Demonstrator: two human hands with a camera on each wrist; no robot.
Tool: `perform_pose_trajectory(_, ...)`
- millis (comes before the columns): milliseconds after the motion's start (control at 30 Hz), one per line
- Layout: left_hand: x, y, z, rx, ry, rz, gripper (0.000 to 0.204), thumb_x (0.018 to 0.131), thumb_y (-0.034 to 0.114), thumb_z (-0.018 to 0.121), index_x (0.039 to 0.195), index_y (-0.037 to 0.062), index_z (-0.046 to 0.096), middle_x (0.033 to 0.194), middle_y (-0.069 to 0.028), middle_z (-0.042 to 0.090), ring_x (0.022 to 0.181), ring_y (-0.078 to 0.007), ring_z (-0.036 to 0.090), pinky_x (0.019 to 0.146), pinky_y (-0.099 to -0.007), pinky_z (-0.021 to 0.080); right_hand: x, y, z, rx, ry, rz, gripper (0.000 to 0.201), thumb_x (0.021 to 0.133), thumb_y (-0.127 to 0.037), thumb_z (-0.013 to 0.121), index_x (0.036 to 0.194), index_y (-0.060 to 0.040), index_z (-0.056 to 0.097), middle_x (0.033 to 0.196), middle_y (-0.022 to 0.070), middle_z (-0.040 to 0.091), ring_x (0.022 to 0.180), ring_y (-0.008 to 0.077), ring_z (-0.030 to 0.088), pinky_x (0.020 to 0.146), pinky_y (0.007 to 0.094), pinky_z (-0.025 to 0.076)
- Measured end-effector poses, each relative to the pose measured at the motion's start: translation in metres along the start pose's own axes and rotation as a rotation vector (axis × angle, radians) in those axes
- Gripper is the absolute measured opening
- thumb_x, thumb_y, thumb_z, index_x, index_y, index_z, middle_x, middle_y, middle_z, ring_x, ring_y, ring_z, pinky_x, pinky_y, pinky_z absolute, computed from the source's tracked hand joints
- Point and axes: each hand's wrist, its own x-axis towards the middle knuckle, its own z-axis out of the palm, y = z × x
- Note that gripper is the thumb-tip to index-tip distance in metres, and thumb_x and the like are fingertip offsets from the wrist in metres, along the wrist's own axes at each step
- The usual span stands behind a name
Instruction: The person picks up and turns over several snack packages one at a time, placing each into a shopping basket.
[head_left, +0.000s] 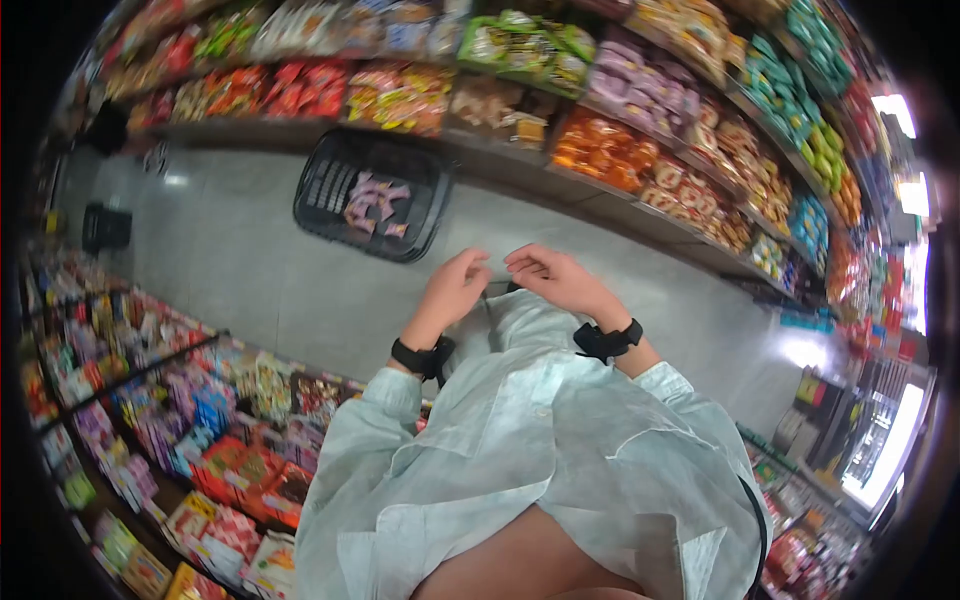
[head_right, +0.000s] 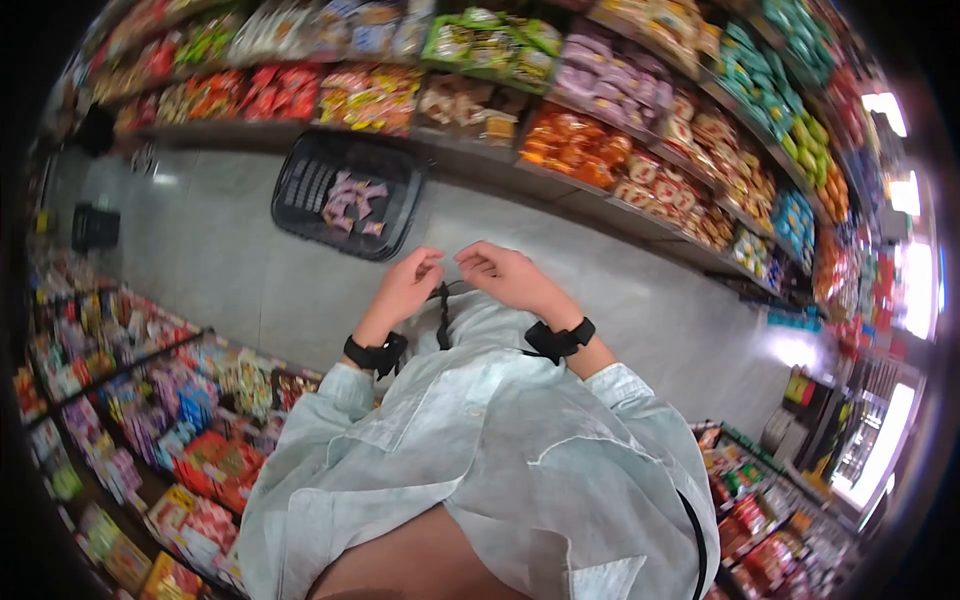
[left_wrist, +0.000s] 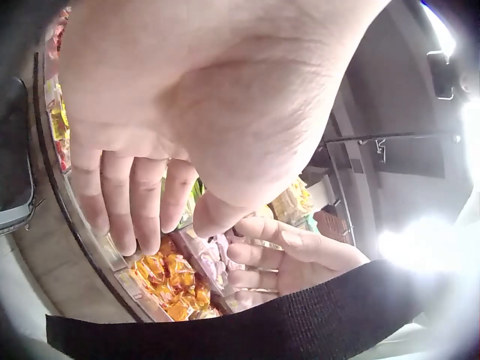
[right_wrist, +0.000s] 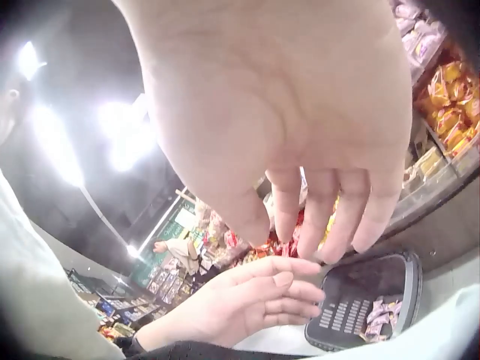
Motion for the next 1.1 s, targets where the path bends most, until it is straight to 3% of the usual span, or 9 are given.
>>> perform_pose_trajectory(167,0.036,0.045,0.041,0.032,-0.054,-0.08,0.033,0.099,0.021,0.07,0.128,0.0048,0.069,0.106,-0.0152,0.078,0.099,-0.0283,0.076,0.089,-0.039,0.059,-0.026,0.03,-0.076,0.036,0.02,-0.02,0.03,0.105,-0.012,0.067,0.133,-0.0019,0.066,0.116,0.0094,0.076,0.11,0.0184,0.072,0.1,0.0346,0.057)
perform_pose_trajectory(367,0.084,0.094,0.112,0.211,-0.11,-0.008,0.033,0.099,0.021,0.071,0.128,0.0058,0.069,0.108,-0.015,0.078,0.099,-0.0298,0.077,0.088,-0.0401,0.06,-0.061,0.079,-0.155,0.123,0.163,-0.026,0.031,0.104,-0.013,0.067,0.133,-0.0009,0.067,0.112,0.0092,0.076,0.108,0.0189,0.073,0.098,0.0349,0.058)
perform_pose_trajectory(533,0.128,0.118,0.175,0.319,-0.269,0.08,0.032,0.1,0.021,0.069,0.128,0.0059,0.068,0.109,-0.0157,0.078,0.099,-0.0317,0.077,0.086,-0.0416,0.06,-0.097,0.12,-0.192,0.085,0.294,-0.012,0.032,0.101,-0.014,0.068,0.13,-0.0009,0.068,0.112,0.0148,0.079,0.106,0.0245,0.076,0.095,0.0381,0.06)
perform_pose_trajectory(767,0.196,0.166,0.253,0.305,-0.51,0.142,0.032,0.1,0.022,0.069,0.127,0.0053,0.068,0.106,-0.0155,0.078,0.094,-0.033,0.076,0.084,-0.0418,0.059,-0.144,0.176,-0.22,0.376,0.488,0.073,0.033,0.101,-0.013,0.07,0.132,-0.001,0.067,0.117,0.0128,0.077,0.108,0.0222,0.074,0.097,0.0366,0.059)
perform_pose_trajectory(867,0.229,0.182,0.279,0.341,-0.546,0.177,0.032,0.101,0.022,0.07,0.127,0.0051,0.068,0.102,-0.0136,0.078,0.092,-0.0296,0.076,0.083,-0.0399,0.059,-0.157,0.191,-0.233,0.438,0.538,0.108,0.034,0.103,-0.011,0.069,0.135,-0.001,0.066,0.12,0.0096,0.075,0.109,0.0176,0.072,0.097,0.0332,0.058)
perform_pose_trajectory(967,0.27,0.187,0.302,0.293,-0.568,0.145,0.028,0.101,0.016,0.071,0.127,0.004,0.068,0.1,-0.0074,0.077,0.09,-0.0163,0.075,0.083,-0.0338,0.059,-0.165,0.197,-0.251,0.455,0.585,0.141,0.035,0.104,-0.012,0.069,0.136,-0.0009,0.065,0.12,0.0092,0.074,0.109,0.0165,0.072,0.097,0.0325,0.058)
perform_pose_trajectory(1000,0.291,0.178,0.31,0.248,-0.558,0.18,0.031,0.101,0.022,0.072,0.126,0.0042,0.069,0.099,-0.0102,0.079,0.089,-0.0204,0.076,0.081,-0.0353,0.058,-0.168,0.193,-0.26,0.463,0.606,0.168,0.035,0.104,-0.012,0.069,0.137,-0.0009,0.065,0.12,0.0092,0.074,0.109,0.0163,0.072,0.097,0.0325,0.058)
perform_pose_trajectory(1067,0.336,0.154,0.332,0.031,-0.569,0.058,0.03,0.103,0.021,0.071,0.126,0.0012,0.069,0.098,-0.0097,0.078,0.09,-0.0177,0.075,0.081,-0.0331,0.058,-0.173,0.189,-0.279,0.469,0.664,0.219,0.034,0.105,-0.012,0.069,0.137,-0.0008,0.065,0.121,0.0092,0.074,0.11,0.0161,0.072,0.098,0.0325,0.058)
perform_pose_trajectory(1100,0.355,0.162,0.34,-0.056,-0.591,0.015,0.032,0.105,0.019,0.07,0.129,-0.0013,0.066,0.097,-0.0101,0.076,0.089,-0.0158,0.073,0.08,-0.0308,0.057,-0.174,0.187,-0.289,0.469,0.703,0.241,0.034,0.105,-0.013,0.069,0.137,-0.0008,0.065,0.121,0.0091,0.074,0.11,0.0161,0.072,0.098,0.0324,0.057)
